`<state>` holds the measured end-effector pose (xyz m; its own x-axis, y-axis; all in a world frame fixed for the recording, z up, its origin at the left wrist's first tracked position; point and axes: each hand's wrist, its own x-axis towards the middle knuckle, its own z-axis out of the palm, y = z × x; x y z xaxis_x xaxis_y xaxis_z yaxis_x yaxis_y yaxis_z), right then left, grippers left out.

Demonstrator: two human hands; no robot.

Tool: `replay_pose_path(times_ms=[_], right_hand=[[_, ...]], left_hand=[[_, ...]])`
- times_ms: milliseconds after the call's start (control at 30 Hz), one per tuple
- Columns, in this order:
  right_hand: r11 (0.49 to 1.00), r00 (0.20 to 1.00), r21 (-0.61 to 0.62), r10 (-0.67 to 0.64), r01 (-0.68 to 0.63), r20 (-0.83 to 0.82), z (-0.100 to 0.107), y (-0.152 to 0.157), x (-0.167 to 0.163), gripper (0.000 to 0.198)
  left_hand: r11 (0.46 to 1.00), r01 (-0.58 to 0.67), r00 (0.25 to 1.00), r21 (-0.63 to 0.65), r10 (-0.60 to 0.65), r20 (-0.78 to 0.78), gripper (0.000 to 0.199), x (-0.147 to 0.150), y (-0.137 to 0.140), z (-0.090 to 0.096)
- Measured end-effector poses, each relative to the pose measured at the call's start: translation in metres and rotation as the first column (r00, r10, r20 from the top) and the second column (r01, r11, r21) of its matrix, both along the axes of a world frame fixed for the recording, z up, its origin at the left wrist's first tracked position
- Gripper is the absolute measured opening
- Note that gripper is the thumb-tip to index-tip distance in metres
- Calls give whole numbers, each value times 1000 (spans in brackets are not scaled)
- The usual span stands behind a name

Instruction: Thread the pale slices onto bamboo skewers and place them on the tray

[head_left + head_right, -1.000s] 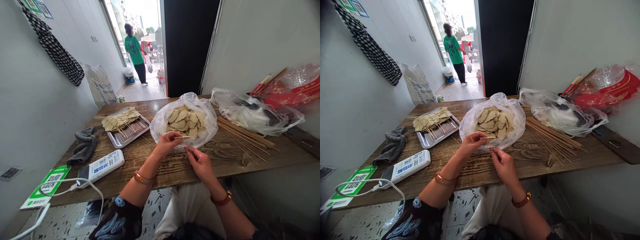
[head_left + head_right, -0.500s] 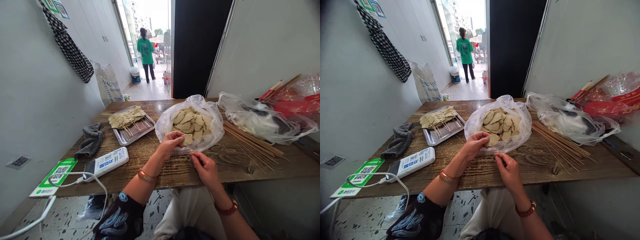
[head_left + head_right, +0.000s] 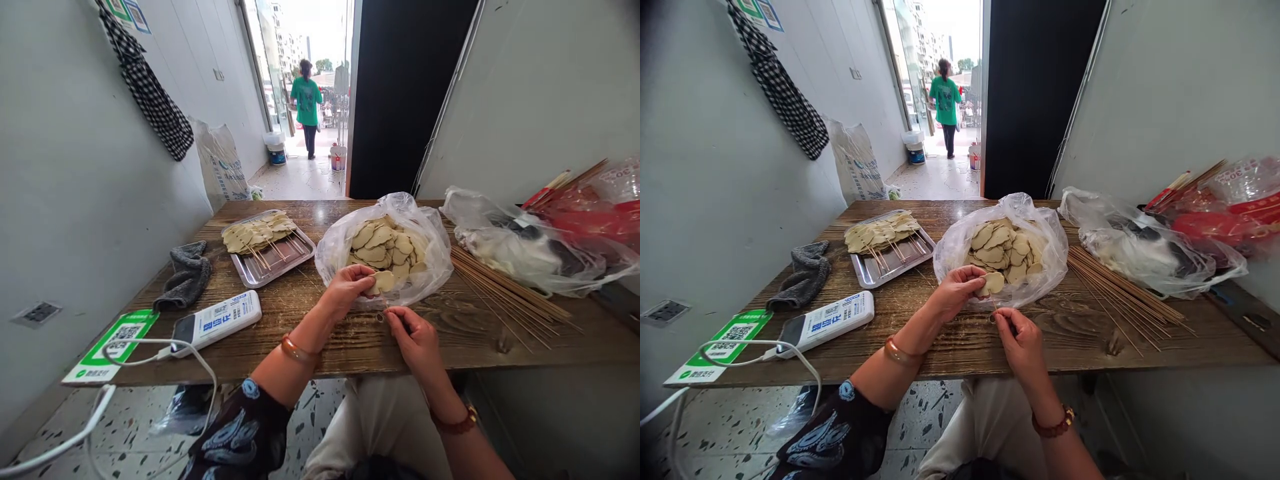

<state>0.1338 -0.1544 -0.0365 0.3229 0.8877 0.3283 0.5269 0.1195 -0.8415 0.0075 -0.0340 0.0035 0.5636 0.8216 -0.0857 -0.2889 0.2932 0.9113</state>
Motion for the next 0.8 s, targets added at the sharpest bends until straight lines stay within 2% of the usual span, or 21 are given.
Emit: replay_pose_path(times_ms=[333, 533, 800], right_hand=[[1000, 999, -3, -8, 8, -35, -1, 2, 0, 31], [1000, 999, -12, -6, 6, -44, -1, 2, 0, 30], [999, 999, -37, -5, 4, -44, 0, 3, 1, 31]], left_hand=[[997, 11, 999, 72, -9, -33, 34, 1, -2, -3], [976, -21, 994, 215, 44, -102, 25, 1, -2, 1], [923, -27, 969, 383, 119, -218, 18, 4, 4, -8]])
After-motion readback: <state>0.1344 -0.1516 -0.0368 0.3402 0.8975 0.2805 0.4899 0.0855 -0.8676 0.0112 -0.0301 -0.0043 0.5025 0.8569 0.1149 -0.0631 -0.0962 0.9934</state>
